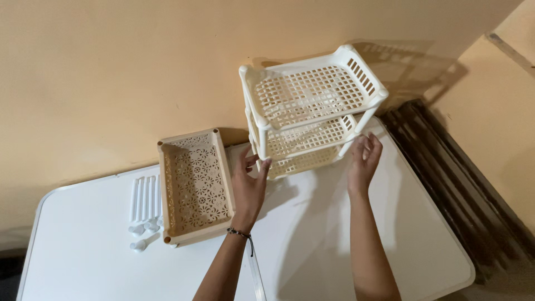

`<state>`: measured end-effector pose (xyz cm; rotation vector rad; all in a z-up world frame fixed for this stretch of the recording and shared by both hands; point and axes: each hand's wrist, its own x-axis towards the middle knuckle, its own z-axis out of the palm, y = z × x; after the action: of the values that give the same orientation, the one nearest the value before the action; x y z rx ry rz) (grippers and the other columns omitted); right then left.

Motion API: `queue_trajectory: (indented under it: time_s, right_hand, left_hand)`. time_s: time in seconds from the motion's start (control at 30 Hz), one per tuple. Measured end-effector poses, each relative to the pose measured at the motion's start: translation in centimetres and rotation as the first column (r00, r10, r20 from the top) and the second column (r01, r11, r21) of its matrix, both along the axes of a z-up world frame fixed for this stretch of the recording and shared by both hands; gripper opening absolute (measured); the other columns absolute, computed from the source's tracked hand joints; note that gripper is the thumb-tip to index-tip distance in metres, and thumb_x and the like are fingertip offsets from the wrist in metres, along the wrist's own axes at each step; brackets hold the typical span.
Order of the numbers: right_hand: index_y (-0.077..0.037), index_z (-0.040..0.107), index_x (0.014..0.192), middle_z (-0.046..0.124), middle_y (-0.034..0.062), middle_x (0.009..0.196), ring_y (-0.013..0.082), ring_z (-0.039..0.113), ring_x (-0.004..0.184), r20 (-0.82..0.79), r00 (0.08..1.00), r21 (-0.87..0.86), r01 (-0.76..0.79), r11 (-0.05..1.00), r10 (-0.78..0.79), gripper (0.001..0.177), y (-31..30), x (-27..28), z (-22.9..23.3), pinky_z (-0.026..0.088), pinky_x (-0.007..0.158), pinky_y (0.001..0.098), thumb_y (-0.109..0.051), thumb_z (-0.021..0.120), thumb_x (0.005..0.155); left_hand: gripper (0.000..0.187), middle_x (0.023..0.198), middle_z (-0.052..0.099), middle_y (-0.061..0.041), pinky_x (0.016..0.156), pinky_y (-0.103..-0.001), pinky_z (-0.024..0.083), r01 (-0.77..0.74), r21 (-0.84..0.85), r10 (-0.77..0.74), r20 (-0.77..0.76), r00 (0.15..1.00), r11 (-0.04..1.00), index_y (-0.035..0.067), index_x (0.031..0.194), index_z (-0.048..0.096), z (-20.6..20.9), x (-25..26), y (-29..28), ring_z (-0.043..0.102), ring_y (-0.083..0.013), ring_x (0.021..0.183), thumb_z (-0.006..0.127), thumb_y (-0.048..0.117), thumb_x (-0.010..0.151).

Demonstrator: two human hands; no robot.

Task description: The person assembles a plastic shelving unit by inserting white cylindrical rods into the corners of beige perforated trays. They stack the trays vertically, secure them with the rods, and then attach small white feet to the bottom tray. The assembled unit is placed on a white table.

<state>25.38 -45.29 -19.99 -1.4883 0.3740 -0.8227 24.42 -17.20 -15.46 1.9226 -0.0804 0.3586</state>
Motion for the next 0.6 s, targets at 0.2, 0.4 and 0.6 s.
queue_trajectory:
  time_s: [0.2,0.4,0.6]
  right_hand:
    - [-0.006,0.053,0.125,0.062,0.0036,0.116,0.0136,0.059,0.101,-0.046,0.998,0.246,-0.034,0.969,0.047,0.028,2.5,-3.9,-3.9,0.047,0.085,0.0301,-0.025,0.062,0.106]
    - [-0.004,0.064,0.12,0.066,0.0052,0.103,0.0133,0.062,0.091,-0.175,0.904,0.391,-0.299,0.87,0.389,0.029,9.2,-7.6,-4.7,0.048,0.079,0.0295,-0.025,0.064,0.101]
    - [-0.001,0.069,0.118,0.069,0.006,0.098,0.0135,0.064,0.081,-0.324,0.69,0.327,-0.561,0.761,0.648,0.034,16.1,-6.9,-2.3,0.051,0.069,0.0294,-0.028,0.066,0.098]
  left_hand:
    - [0.039,0.115,0.067,-0.018,0.093,-0.041,0.052,-0.108,0.064,0.1,0.117,0.988,0.992,-0.004,0.12,0.059,-0.8,-3.0,4.6,0.063,-0.0269,0.107,0.068,0.028,0.099]
    - [0.027,0.113,0.067,-0.014,0.088,-0.037,0.053,-0.261,0.061,0.255,0.097,0.962,0.963,-0.001,0.118,0.061,-1.0,-7.4,12.9,0.064,-0.0234,0.102,0.062,0.021,0.103]
    - [0.032,0.113,0.067,-0.013,0.075,-0.038,0.054,-0.376,0.051,0.379,-0.146,0.914,0.925,-0.002,0.12,0.062,-1.1,-9.4,19.0,0.065,-0.0232,0.089,0.062,0.023,0.101]
